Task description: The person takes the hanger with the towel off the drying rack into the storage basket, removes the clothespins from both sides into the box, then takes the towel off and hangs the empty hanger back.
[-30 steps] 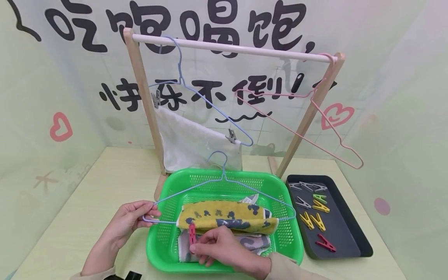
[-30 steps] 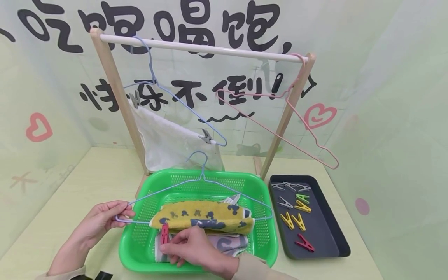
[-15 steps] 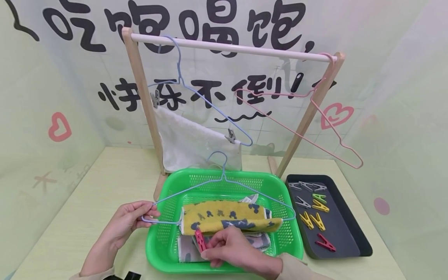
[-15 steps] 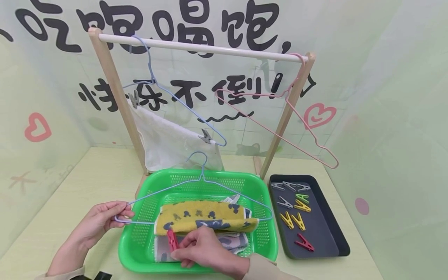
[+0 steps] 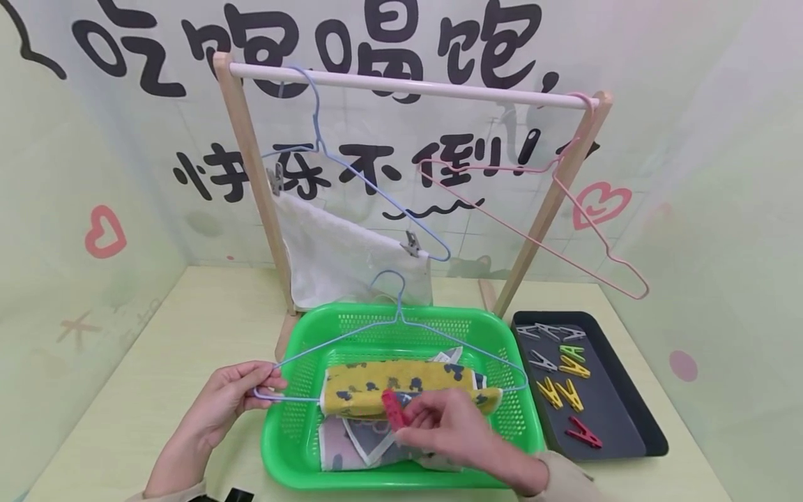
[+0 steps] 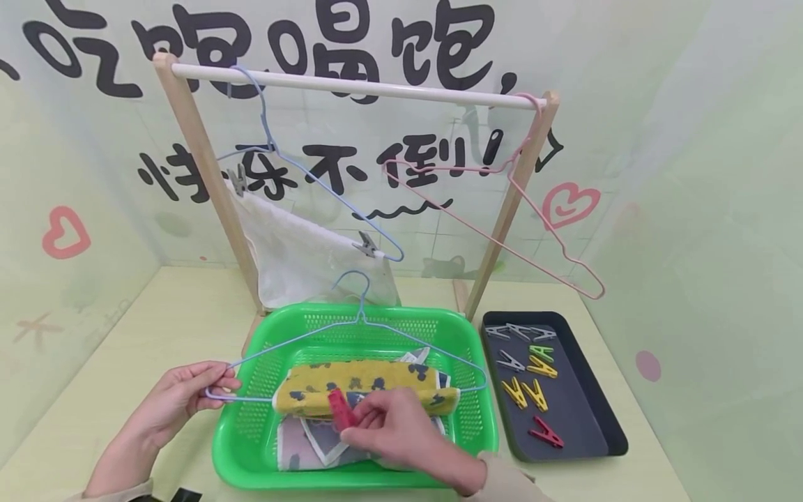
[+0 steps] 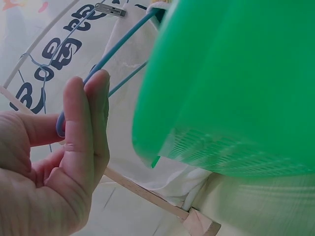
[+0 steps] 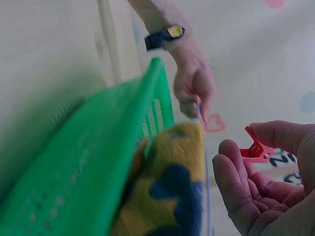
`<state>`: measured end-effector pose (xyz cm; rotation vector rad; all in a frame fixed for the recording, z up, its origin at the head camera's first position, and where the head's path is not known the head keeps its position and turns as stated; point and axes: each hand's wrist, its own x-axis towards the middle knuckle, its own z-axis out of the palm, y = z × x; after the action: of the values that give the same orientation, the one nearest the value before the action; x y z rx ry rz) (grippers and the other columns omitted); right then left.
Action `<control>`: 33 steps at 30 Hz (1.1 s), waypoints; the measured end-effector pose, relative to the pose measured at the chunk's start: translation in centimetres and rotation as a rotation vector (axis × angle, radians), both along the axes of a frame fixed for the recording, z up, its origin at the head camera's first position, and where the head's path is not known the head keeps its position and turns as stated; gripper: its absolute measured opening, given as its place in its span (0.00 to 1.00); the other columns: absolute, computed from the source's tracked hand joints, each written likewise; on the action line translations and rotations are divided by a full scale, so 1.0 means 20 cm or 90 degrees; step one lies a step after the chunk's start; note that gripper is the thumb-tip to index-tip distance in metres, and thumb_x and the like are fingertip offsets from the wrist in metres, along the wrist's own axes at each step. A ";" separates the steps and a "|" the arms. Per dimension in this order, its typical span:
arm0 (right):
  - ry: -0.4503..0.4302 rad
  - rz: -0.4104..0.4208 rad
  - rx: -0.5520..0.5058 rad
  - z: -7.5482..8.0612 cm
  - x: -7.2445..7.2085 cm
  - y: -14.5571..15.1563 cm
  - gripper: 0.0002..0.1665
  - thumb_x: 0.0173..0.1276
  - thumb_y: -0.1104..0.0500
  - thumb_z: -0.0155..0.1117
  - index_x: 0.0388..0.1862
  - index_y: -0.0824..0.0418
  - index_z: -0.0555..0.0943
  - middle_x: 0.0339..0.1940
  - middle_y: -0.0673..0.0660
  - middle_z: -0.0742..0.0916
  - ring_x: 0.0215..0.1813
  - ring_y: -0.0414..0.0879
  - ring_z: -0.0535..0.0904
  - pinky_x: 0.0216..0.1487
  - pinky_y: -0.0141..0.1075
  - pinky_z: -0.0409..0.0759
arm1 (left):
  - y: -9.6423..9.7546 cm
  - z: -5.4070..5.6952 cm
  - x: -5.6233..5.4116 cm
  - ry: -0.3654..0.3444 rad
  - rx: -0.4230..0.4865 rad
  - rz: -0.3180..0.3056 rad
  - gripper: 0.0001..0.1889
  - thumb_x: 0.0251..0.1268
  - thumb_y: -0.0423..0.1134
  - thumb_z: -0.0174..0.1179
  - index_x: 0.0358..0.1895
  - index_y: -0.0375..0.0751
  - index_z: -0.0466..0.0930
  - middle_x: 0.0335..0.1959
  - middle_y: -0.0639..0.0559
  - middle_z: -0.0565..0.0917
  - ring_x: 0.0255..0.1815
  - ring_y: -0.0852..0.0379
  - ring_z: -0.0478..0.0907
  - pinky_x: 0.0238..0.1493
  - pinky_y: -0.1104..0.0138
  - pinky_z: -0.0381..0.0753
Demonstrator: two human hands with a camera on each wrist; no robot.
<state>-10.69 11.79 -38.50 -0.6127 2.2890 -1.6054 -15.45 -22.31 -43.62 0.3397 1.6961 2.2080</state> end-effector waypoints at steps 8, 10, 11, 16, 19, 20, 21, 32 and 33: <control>0.052 -0.136 0.077 0.05 -0.03 0.29 0.12 0.55 0.61 0.72 0.32 0.70 0.82 0.25 0.54 0.85 0.25 0.38 0.78 0.26 0.31 0.81 | 0.00 0.00 0.00 0.005 0.009 -0.001 0.18 0.73 0.28 0.43 0.38 0.45 0.85 0.32 0.54 0.86 0.32 0.64 0.83 0.31 0.75 0.82; 0.063 -0.173 0.096 0.05 -0.04 0.36 0.12 0.54 0.62 0.72 0.33 0.70 0.82 0.25 0.54 0.85 0.26 0.38 0.79 0.26 0.31 0.81 | 0.00 0.00 0.00 0.005 0.013 0.000 0.18 0.73 0.28 0.43 0.38 0.45 0.85 0.32 0.54 0.86 0.32 0.64 0.83 0.31 0.75 0.82; 0.065 -0.196 0.108 0.05 -0.04 0.39 0.12 0.54 0.62 0.72 0.33 0.69 0.82 0.26 0.54 0.85 0.26 0.38 0.79 0.26 0.31 0.81 | 0.00 0.00 -0.01 0.004 0.014 0.001 0.18 0.73 0.28 0.43 0.38 0.45 0.85 0.32 0.54 0.86 0.32 0.64 0.83 0.31 0.75 0.82; 0.130 -0.299 0.173 0.05 -0.03 0.57 0.11 0.52 0.63 0.74 0.32 0.67 0.82 0.25 0.52 0.85 0.25 0.37 0.79 0.25 0.30 0.81 | 0.00 0.00 -0.01 0.005 0.020 0.000 0.18 0.73 0.28 0.43 0.38 0.45 0.85 0.32 0.54 0.87 0.32 0.64 0.83 0.31 0.75 0.82; 0.183 -0.353 0.250 0.04 -0.03 0.67 0.11 0.50 0.64 0.75 0.31 0.66 0.82 0.24 0.51 0.85 0.24 0.35 0.79 0.24 0.28 0.80 | 0.00 -0.01 -0.01 0.003 0.017 0.003 0.18 0.73 0.28 0.43 0.38 0.45 0.85 0.32 0.54 0.87 0.32 0.64 0.83 0.31 0.75 0.82; 0.191 -0.368 0.277 0.03 -0.03 0.71 0.12 0.50 0.64 0.76 0.31 0.65 0.82 0.23 0.51 0.85 0.24 0.35 0.78 0.24 0.28 0.79 | 0.00 -0.01 -0.01 0.002 0.015 0.005 0.18 0.73 0.28 0.43 0.38 0.45 0.85 0.32 0.54 0.87 0.32 0.64 0.83 0.31 0.75 0.82; 0.201 -0.380 0.300 0.02 -0.03 0.75 0.12 0.49 0.64 0.76 0.31 0.65 0.82 0.23 0.51 0.85 0.23 0.35 0.78 0.24 0.27 0.79 | 0.00 -0.01 -0.01 0.000 0.014 0.008 0.18 0.73 0.28 0.43 0.38 0.45 0.85 0.32 0.54 0.87 0.32 0.64 0.83 0.31 0.75 0.82; 0.145 -0.408 0.461 -0.15 -0.08 1.13 0.15 0.50 0.68 0.72 0.34 0.76 0.79 0.26 0.63 0.84 0.28 0.52 0.81 0.26 0.36 0.80 | -0.01 0.00 -0.01 0.000 0.016 0.007 0.18 0.73 0.28 0.43 0.39 0.45 0.85 0.32 0.54 0.87 0.31 0.63 0.83 0.31 0.74 0.82; 0.138 -0.406 0.471 -0.17 -0.08 1.15 0.15 0.49 0.68 0.71 0.33 0.76 0.78 0.26 0.63 0.84 0.28 0.53 0.81 0.27 0.39 0.80 | -0.01 0.00 -0.01 -0.001 0.014 0.008 0.18 0.73 0.29 0.43 0.38 0.45 0.85 0.32 0.54 0.87 0.31 0.63 0.83 0.31 0.74 0.82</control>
<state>-12.29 34.79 -41.87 0.1554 3.1628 -0.7393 -15.63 -22.44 -43.63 0.3342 1.6785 2.2374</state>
